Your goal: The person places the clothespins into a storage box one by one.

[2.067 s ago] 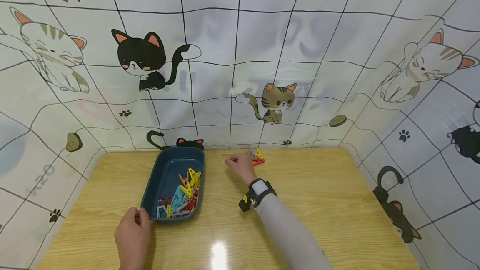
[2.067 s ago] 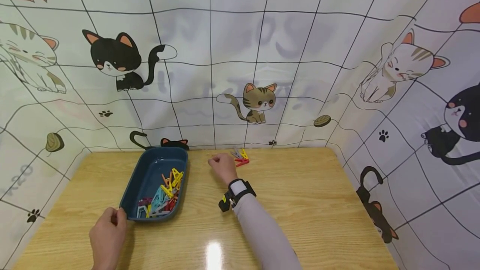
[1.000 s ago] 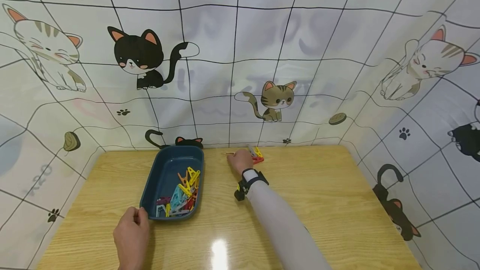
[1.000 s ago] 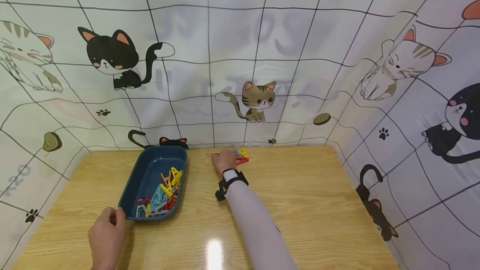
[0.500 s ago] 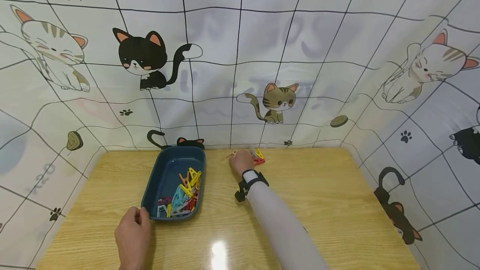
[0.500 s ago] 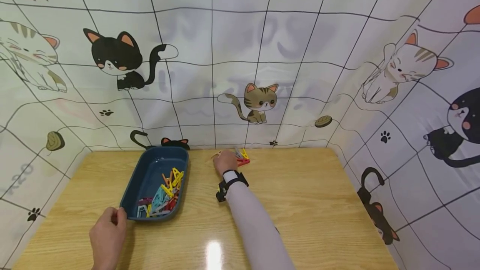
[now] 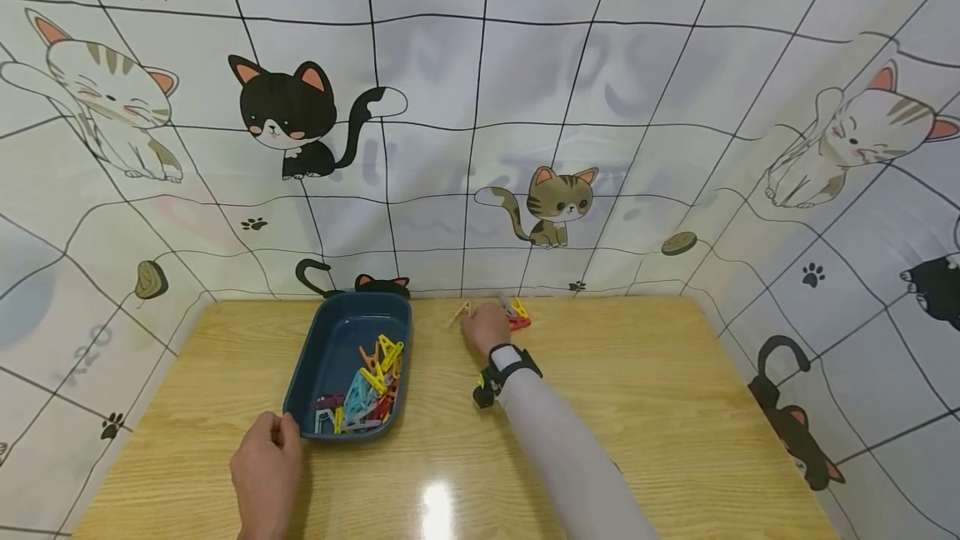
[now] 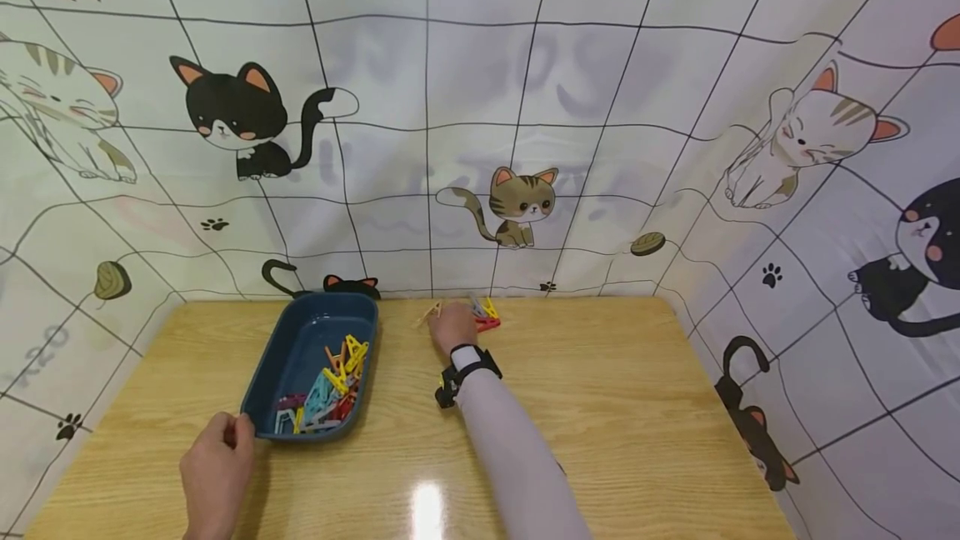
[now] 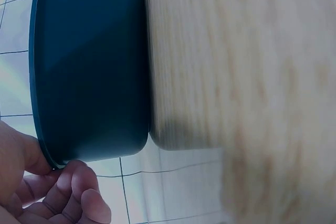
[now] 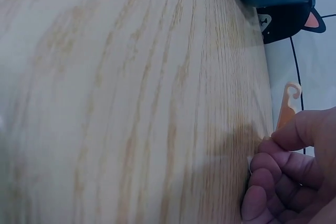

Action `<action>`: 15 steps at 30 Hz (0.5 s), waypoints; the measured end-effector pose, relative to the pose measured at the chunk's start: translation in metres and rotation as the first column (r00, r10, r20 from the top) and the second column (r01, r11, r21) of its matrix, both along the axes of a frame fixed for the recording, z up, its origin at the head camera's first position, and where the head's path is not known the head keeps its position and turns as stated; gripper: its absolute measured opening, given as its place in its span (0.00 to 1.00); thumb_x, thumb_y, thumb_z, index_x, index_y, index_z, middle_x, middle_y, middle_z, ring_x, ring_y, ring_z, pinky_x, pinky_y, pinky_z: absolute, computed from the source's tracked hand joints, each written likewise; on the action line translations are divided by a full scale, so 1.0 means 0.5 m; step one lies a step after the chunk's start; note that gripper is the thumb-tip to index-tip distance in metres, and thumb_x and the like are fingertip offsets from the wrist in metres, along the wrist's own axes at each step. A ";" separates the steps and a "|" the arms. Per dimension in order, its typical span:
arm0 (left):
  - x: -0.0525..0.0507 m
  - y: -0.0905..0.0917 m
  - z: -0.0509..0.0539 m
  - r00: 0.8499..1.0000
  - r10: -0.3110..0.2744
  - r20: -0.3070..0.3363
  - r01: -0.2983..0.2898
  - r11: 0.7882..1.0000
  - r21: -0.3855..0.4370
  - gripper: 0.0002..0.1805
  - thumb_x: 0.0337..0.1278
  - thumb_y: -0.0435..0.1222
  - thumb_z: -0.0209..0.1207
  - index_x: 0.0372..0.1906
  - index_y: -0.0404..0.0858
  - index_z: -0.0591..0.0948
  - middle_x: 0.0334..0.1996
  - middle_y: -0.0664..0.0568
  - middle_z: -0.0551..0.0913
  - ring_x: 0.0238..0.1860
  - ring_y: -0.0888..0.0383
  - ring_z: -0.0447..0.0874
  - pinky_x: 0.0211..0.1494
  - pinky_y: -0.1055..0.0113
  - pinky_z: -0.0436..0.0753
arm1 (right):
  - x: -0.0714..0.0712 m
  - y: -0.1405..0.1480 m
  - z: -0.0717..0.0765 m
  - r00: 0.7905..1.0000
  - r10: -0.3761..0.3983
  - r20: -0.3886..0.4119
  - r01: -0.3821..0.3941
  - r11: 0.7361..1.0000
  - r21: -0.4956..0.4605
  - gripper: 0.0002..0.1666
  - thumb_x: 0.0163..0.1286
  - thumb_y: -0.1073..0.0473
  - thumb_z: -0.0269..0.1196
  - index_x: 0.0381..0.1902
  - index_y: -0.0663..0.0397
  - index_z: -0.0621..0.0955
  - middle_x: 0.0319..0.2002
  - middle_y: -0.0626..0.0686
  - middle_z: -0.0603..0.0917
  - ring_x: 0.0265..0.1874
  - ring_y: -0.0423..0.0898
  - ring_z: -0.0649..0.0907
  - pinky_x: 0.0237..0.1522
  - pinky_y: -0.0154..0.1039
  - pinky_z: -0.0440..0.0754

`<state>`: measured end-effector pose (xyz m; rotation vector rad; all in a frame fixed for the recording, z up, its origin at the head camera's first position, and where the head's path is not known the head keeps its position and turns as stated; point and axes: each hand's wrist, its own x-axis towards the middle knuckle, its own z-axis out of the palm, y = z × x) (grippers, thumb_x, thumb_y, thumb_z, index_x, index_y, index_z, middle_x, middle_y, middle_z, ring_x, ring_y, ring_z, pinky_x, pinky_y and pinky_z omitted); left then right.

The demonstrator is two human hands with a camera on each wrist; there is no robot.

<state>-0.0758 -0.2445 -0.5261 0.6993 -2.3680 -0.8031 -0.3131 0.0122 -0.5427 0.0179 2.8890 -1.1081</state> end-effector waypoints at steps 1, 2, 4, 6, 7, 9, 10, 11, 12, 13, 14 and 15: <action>0.000 0.000 0.000 1.000 0.001 0.002 -0.001 1.000 0.002 0.13 0.67 0.29 0.56 0.23 0.33 0.77 0.19 0.47 0.77 0.20 0.54 0.71 0.24 0.64 0.66 | 0.003 0.002 0.002 1.000 0.009 -0.006 -0.009 1.000 -0.008 0.31 0.69 0.60 0.66 0.08 0.51 0.66 0.10 0.44 0.59 0.11 0.41 0.62 0.17 0.35 0.56; 0.000 0.000 0.000 1.000 0.002 0.004 -0.002 1.000 0.002 0.13 0.67 0.29 0.56 0.23 0.33 0.77 0.19 0.46 0.77 0.20 0.54 0.72 0.24 0.64 0.66 | 0.006 0.004 0.003 1.000 0.019 -0.014 -0.019 1.000 -0.014 0.31 0.69 0.60 0.65 0.08 0.50 0.66 0.10 0.44 0.59 0.11 0.40 0.61 0.16 0.35 0.55; -0.001 0.000 0.000 1.000 0.004 0.010 -0.005 1.000 0.003 0.13 0.67 0.29 0.56 0.23 0.33 0.77 0.19 0.46 0.77 0.21 0.53 0.72 0.24 0.64 0.66 | 0.014 0.009 0.007 0.999 0.039 -0.034 -0.040 0.999 -0.028 0.31 0.69 0.60 0.65 0.08 0.50 0.66 0.12 0.45 0.60 0.12 0.40 0.60 0.18 0.34 0.55; -0.001 0.000 0.001 1.000 0.006 0.015 -0.006 1.000 0.003 0.13 0.67 0.30 0.56 0.23 0.33 0.77 0.19 0.46 0.77 0.21 0.53 0.72 0.24 0.64 0.66 | 0.021 0.013 0.008 0.997 0.054 -0.051 -0.056 0.997 -0.045 0.30 0.68 0.60 0.65 0.08 0.50 0.66 0.14 0.45 0.60 0.13 0.40 0.60 0.19 0.35 0.55; -0.001 -0.001 0.001 1.000 0.005 0.018 -0.005 1.000 0.005 0.14 0.67 0.30 0.56 0.23 0.33 0.77 0.19 0.46 0.77 0.21 0.53 0.72 0.25 0.64 0.66 | 0.023 0.016 0.008 0.997 0.062 -0.054 -0.065 0.997 -0.051 0.30 0.68 0.60 0.64 0.08 0.50 0.66 0.15 0.46 0.60 0.14 0.40 0.60 0.20 0.35 0.55; -0.001 -0.001 0.001 1.000 0.003 0.022 -0.003 1.000 0.007 0.14 0.68 0.30 0.56 0.23 0.33 0.77 0.19 0.46 0.77 0.21 0.53 0.72 0.25 0.64 0.66 | 0.029 0.020 0.007 0.996 0.065 -0.056 -0.069 0.995 -0.069 0.29 0.68 0.60 0.64 0.08 0.50 0.67 0.15 0.45 0.61 0.14 0.40 0.61 0.20 0.35 0.56; 0.000 -0.001 0.001 1.000 0.001 0.020 -0.001 1.000 0.006 0.14 0.68 0.30 0.56 0.23 0.33 0.77 0.19 0.46 0.77 0.21 0.53 0.72 0.25 0.64 0.66 | 0.031 0.023 0.005 0.997 0.064 -0.052 -0.068 0.995 -0.077 0.28 0.68 0.59 0.64 0.09 0.49 0.67 0.14 0.44 0.61 0.14 0.40 0.61 0.21 0.34 0.56; 0.000 -0.001 0.001 1.000 -0.001 0.018 0.000 1.000 0.005 0.14 0.68 0.30 0.56 0.23 0.33 0.77 0.19 0.46 0.77 0.21 0.53 0.72 0.25 0.64 0.66 | 0.033 0.024 0.004 0.997 0.064 -0.044 -0.067 0.994 -0.085 0.28 0.68 0.59 0.65 0.09 0.49 0.67 0.13 0.44 0.61 0.14 0.40 0.61 0.20 0.35 0.56; 0.000 -0.001 0.000 1.000 -0.003 0.016 0.003 1.000 0.005 0.14 0.68 0.30 0.55 0.23 0.33 0.77 0.19 0.46 0.77 0.21 0.53 0.72 0.25 0.64 0.66 | 0.035 0.026 0.002 0.997 0.064 -0.040 -0.068 0.993 -0.098 0.28 0.68 0.59 0.65 0.09 0.49 0.68 0.12 0.43 0.61 0.14 0.40 0.61 0.19 0.35 0.56; 0.000 -0.001 0.000 1.000 -0.004 0.013 0.004 1.000 0.004 0.14 0.68 0.30 0.55 0.23 0.33 0.77 0.19 0.46 0.77 0.21 0.53 0.72 0.24 0.64 0.66 | 0.038 0.028 0.001 0.997 0.068 -0.040 -0.071 0.992 -0.102 0.28 0.68 0.59 0.65 0.09 0.48 0.68 0.12 0.42 0.61 0.14 0.40 0.62 0.20 0.35 0.56; 0.000 -0.002 -0.001 1.000 -0.005 0.010 0.005 1.000 0.002 0.14 0.68 0.30 0.56 0.23 0.33 0.77 0.19 0.46 0.77 0.21 0.53 0.72 0.24 0.64 0.66 | 0.040 0.029 0.000 0.997 0.069 -0.043 -0.073 0.991 -0.109 0.28 0.68 0.58 0.65 0.10 0.48 0.69 0.12 0.42 0.61 0.14 0.39 0.62 0.20 0.34 0.56; 0.000 -0.002 -0.001 1.000 -0.005 0.006 0.005 1.000 0.000 0.14 0.68 0.30 0.56 0.23 0.33 0.77 0.19 0.46 0.77 0.20 0.53 0.72 0.24 0.64 0.66 | 0.044 0.030 0.000 0.996 0.072 -0.049 -0.077 0.990 -0.114 0.27 0.68 0.58 0.66 0.10 0.49 0.69 0.12 0.42 0.62 0.14 0.39 0.63 0.20 0.34 0.57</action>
